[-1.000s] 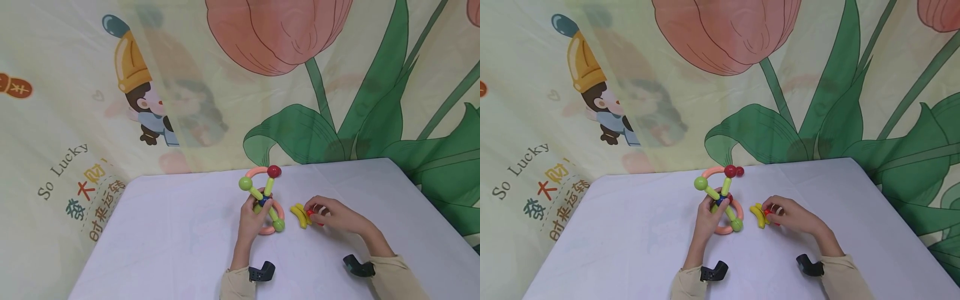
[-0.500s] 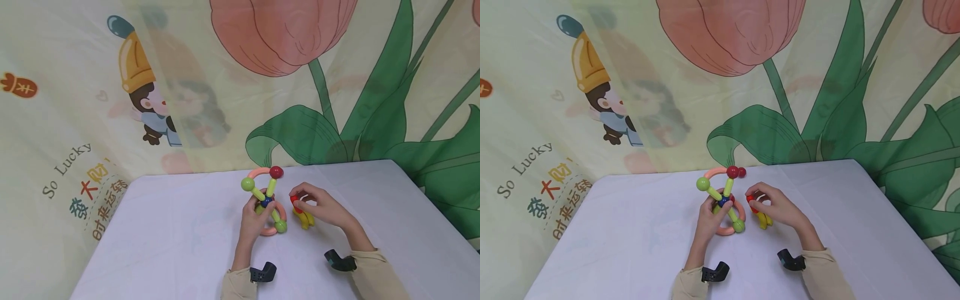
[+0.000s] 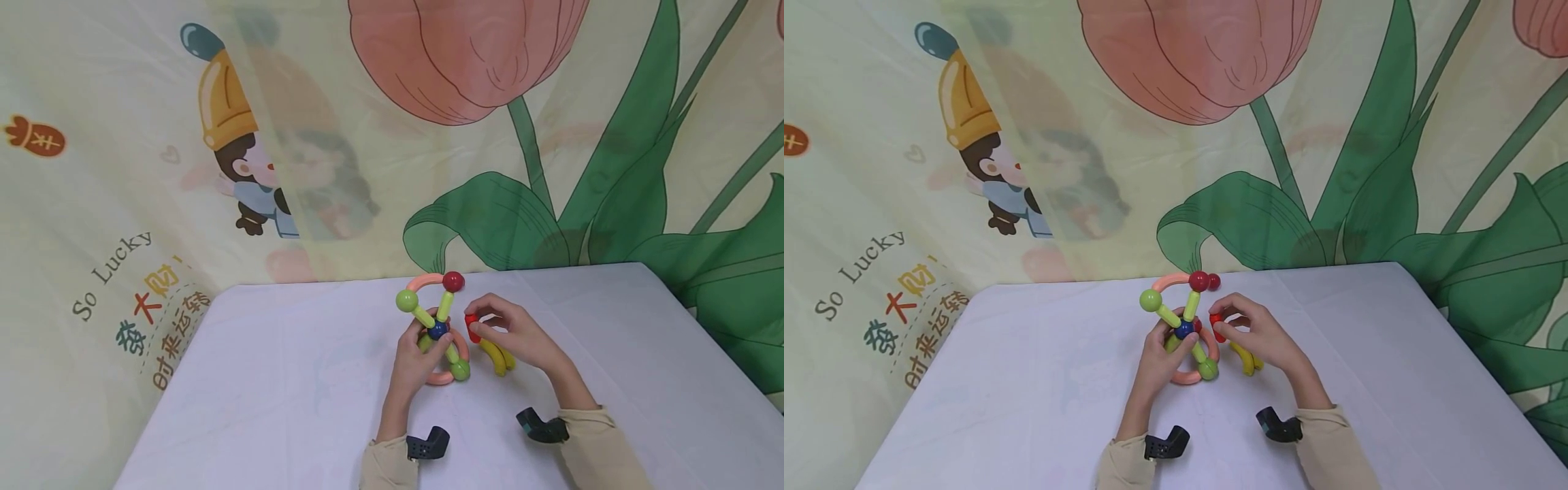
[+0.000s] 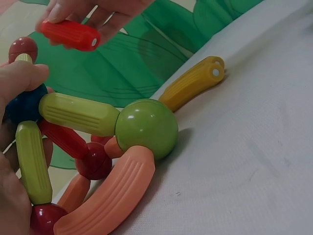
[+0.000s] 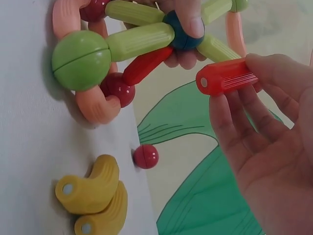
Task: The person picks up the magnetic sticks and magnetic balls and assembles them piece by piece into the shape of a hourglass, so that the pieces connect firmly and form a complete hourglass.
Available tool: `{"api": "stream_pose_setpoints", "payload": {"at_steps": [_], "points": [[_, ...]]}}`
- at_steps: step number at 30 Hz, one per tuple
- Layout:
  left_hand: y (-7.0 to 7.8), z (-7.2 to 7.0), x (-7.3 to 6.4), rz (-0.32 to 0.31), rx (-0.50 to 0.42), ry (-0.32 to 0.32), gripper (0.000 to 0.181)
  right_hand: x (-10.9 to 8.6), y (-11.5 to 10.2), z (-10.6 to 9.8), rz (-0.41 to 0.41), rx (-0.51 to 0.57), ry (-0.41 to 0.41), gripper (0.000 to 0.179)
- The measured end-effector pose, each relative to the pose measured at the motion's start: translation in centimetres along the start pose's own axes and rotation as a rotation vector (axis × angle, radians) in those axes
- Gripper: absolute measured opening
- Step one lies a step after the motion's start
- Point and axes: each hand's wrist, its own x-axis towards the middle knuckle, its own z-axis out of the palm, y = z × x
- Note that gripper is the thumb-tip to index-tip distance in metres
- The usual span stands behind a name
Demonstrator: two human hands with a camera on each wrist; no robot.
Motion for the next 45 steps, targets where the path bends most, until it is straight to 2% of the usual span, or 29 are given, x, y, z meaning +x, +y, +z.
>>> {"api": "stream_pose_setpoints", "payload": {"at_steps": [5,10,25,31,41,45], "points": [[-2.3,0.3,0.8,-0.006,0.008,0.015,0.044,0.3,-0.4,0.5,-0.008,0.035,0.017,0.028],[-2.9,0.4,0.9,-0.001,0.026,0.025,0.046,0.7,-0.8,1.0,-0.034,0.073,0.028,0.03],[-2.7,0.8,1.2,-0.027,0.042,0.036,0.049,1.5,-1.5,2.1,-0.147,0.136,0.082,0.029],[-2.7,0.8,1.4,-0.022,0.027,0.044,0.046,1.6,-2.1,2.5,-0.144,0.135,0.096,0.026],[-3.0,0.5,1.3,-0.024,0.047,0.057,0.046,1.5,-2.0,2.8,-0.199,0.143,0.038,0.025],[-2.9,0.5,1.3,-0.029,0.036,0.049,0.046,1.5,-2.0,2.8,-0.205,0.141,0.042,0.026]]}}
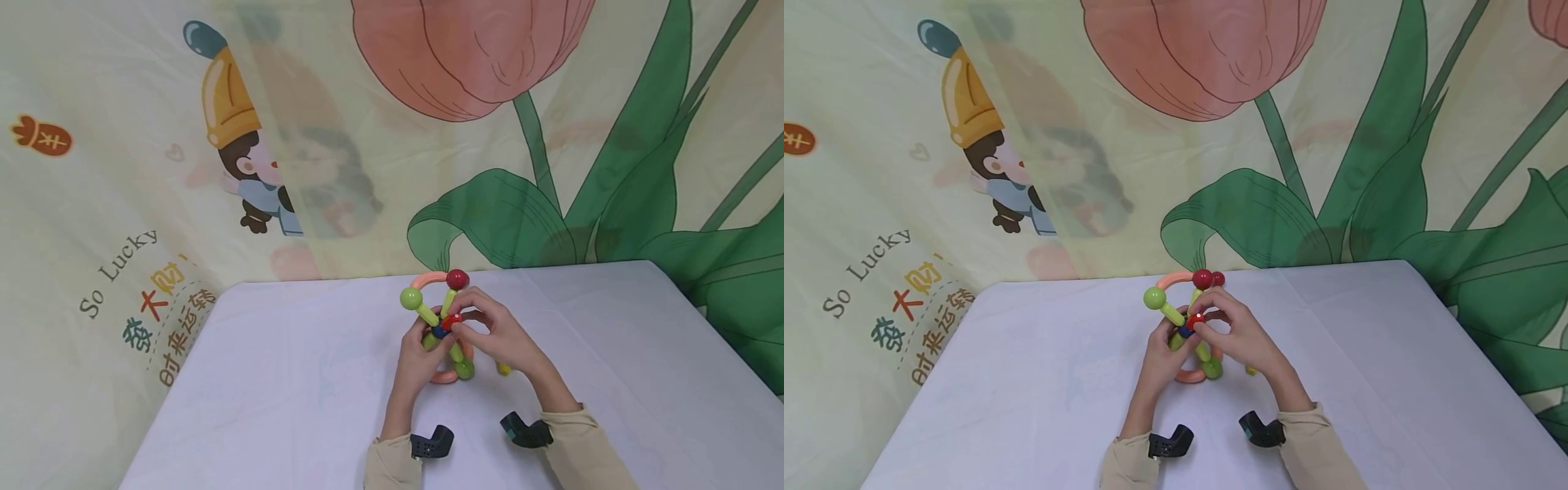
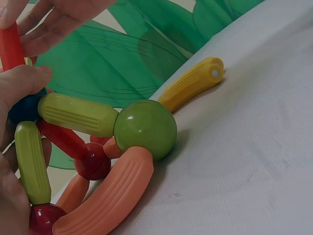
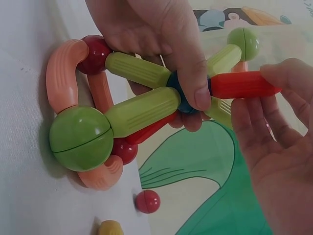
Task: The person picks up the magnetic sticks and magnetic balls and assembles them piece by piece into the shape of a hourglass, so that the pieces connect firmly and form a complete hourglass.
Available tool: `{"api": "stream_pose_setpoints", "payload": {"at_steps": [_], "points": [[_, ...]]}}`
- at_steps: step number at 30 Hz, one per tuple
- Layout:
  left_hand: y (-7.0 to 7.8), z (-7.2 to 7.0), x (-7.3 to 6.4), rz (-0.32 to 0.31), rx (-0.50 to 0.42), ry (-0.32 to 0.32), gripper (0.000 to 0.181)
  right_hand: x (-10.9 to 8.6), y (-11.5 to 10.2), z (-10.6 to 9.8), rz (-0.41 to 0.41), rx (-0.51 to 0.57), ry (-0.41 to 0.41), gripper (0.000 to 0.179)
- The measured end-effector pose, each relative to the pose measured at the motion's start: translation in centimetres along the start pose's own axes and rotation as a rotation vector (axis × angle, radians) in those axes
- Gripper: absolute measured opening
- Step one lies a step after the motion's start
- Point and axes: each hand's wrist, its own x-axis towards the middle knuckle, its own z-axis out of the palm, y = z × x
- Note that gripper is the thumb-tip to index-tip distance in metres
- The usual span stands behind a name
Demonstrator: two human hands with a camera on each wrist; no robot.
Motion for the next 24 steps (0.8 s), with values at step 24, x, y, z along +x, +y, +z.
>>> {"api": "stream_pose_setpoints", "payload": {"at_steps": [24], "points": [[0.2,0.1,0.1,0.025,-0.024,-0.001,0.044,0.1,1.4,-1.9,0.007,-0.072,0.115,0.028]]}}
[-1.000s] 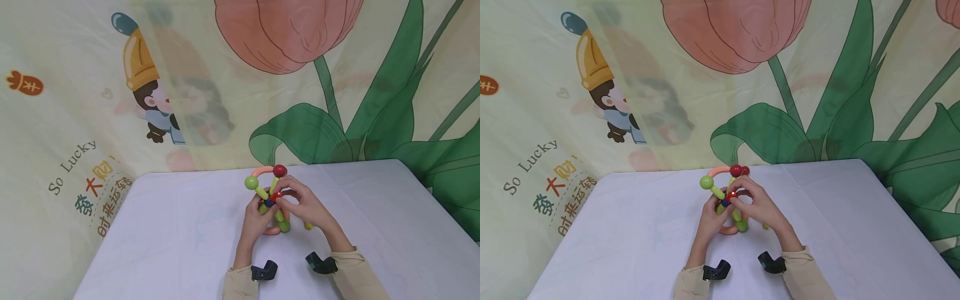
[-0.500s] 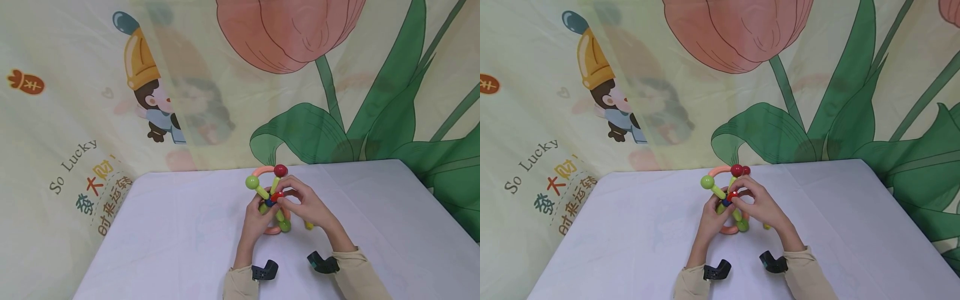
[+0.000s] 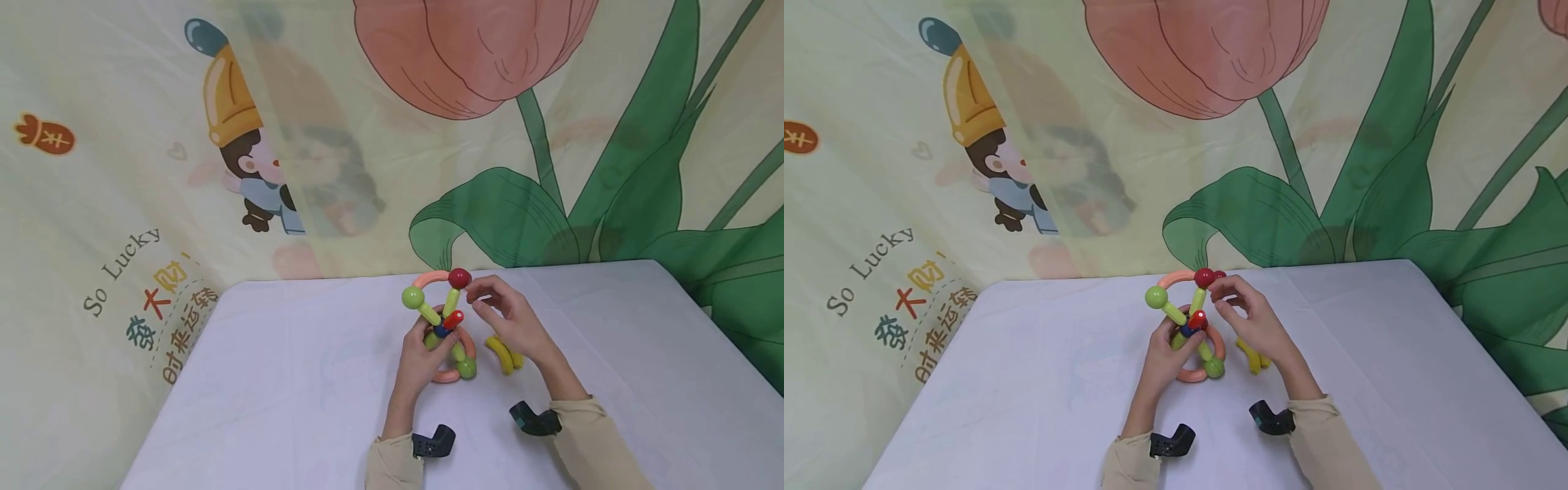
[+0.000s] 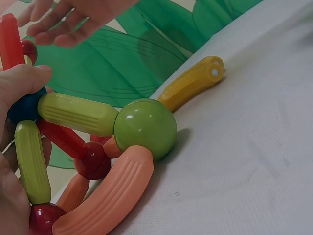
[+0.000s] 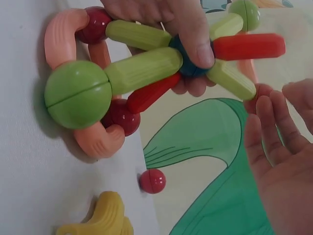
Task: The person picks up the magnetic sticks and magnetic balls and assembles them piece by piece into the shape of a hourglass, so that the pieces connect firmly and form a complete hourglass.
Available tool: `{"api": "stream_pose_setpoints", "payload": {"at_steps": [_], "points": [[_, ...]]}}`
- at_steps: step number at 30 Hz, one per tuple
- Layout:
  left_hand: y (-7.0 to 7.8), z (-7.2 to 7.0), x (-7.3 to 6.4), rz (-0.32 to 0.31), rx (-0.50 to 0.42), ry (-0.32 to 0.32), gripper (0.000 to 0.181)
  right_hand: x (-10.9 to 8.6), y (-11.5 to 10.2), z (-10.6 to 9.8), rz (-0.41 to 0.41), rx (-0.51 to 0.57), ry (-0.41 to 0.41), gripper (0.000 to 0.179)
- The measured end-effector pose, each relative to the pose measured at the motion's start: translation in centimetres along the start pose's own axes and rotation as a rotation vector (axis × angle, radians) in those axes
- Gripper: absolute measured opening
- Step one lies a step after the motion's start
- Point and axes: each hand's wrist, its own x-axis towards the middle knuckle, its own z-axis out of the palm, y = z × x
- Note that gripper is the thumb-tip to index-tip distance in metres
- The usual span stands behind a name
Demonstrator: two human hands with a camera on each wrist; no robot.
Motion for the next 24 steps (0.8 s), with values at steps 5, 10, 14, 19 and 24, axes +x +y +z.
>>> {"api": "stream_pose_setpoints", "payload": {"at_steps": [5,10,14,19,24], "points": [[0.0,0.0,0.1,-0.003,-0.006,-0.001,0.045,0.3,0.9,-0.6,0.048,0.014,0.054,0.024],[-0.1,0.0,0.1,-0.004,-0.018,-0.004,0.044,0.8,1.8,-0.9,0.105,0.02,0.076,0.024],[-0.2,0.0,-0.1,0.002,0.001,0.0,0.045,1.0,2.6,-0.9,0.144,0.012,0.08,0.023],[-0.3,0.0,-0.3,-0.003,0.019,-0.004,0.045,1.2,3.1,-0.9,0.196,-0.028,0.084,0.023],[-0.2,0.1,-0.3,-0.013,0.022,0.0,0.044,1.6,1.9,-0.8,0.242,-0.07,0.073,0.025]]}}
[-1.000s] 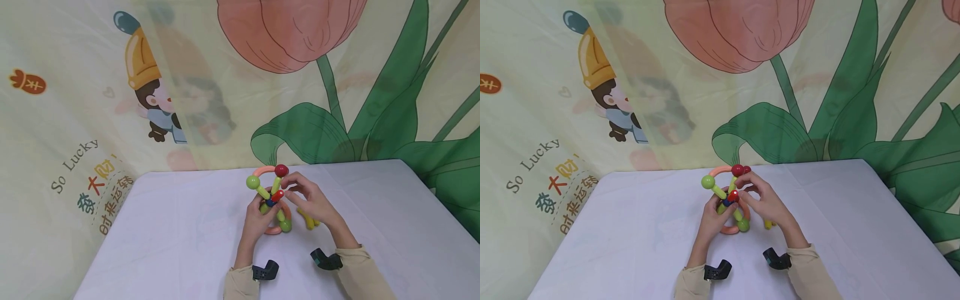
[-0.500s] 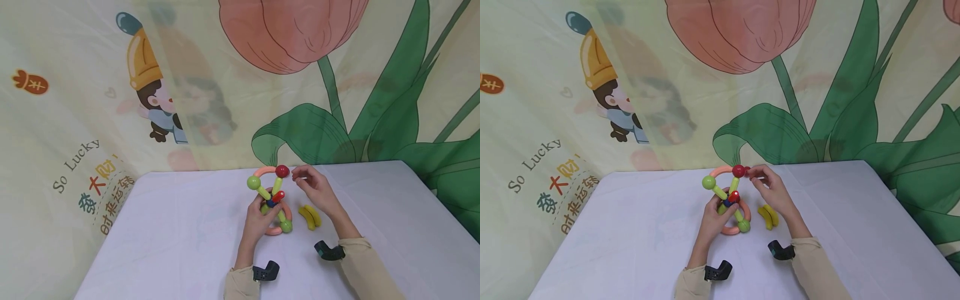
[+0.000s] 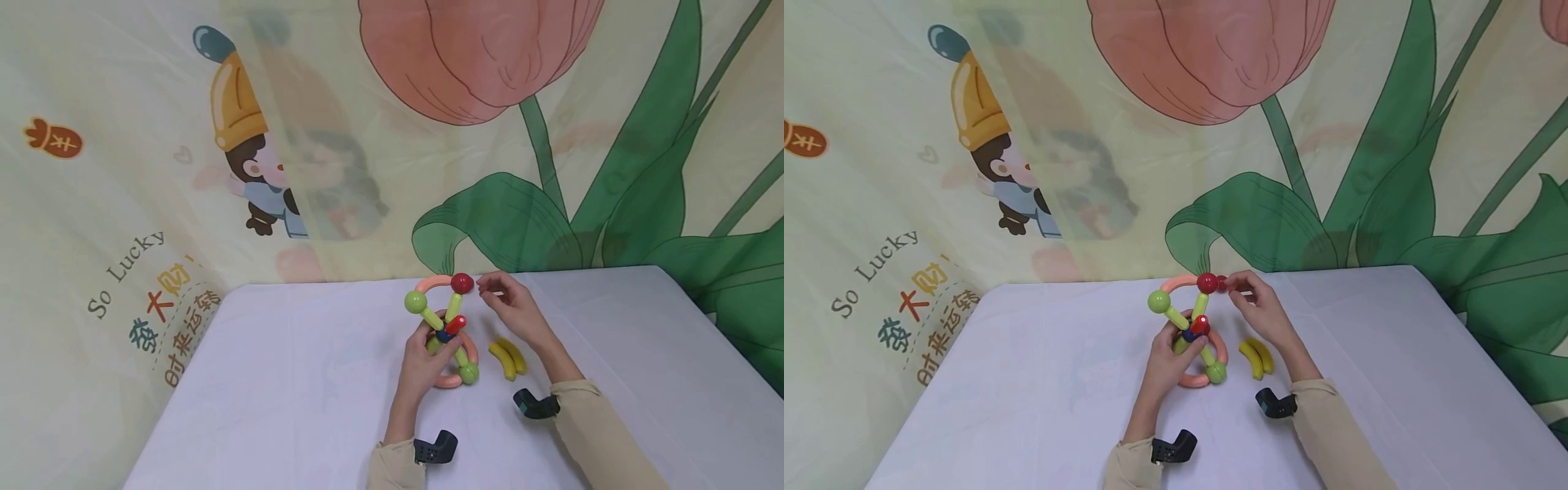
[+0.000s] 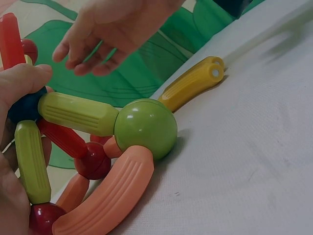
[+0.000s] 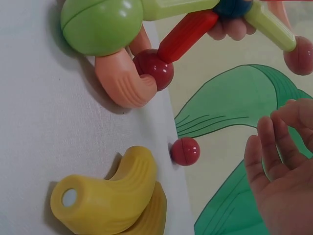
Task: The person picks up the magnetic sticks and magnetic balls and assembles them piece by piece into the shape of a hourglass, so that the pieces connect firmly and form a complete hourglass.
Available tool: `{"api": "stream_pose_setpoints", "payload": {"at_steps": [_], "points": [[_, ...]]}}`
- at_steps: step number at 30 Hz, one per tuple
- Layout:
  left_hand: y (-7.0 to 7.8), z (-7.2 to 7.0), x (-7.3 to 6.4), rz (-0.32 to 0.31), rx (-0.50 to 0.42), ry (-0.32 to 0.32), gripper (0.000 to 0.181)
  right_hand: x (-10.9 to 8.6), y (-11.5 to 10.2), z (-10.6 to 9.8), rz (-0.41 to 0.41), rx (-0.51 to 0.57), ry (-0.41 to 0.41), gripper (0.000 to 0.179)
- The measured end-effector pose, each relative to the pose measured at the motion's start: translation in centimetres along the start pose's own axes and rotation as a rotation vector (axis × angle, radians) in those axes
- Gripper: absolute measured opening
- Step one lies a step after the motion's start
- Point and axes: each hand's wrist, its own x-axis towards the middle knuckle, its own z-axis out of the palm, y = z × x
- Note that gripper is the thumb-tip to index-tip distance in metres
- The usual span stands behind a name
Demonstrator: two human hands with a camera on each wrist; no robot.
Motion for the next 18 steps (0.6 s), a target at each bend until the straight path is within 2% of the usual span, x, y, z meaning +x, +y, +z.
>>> {"api": "stream_pose_setpoints", "payload": {"at_steps": [3,10,18], "points": [[0.0,0.0,0.0,0.008,0.001,0.0,0.044,0.2,-0.6,0.1,0.003,-0.038,-0.003,0.025],[0.0,-0.1,0.0,0.03,0.005,-0.004,0.045,2.0,2.2,0.3,0.032,-0.06,-0.018,0.025],[-0.2,-0.1,0.1,0.026,0.018,0.003,0.046,3.6,3.4,0.8,0.076,-0.086,-0.047,0.033]]}}
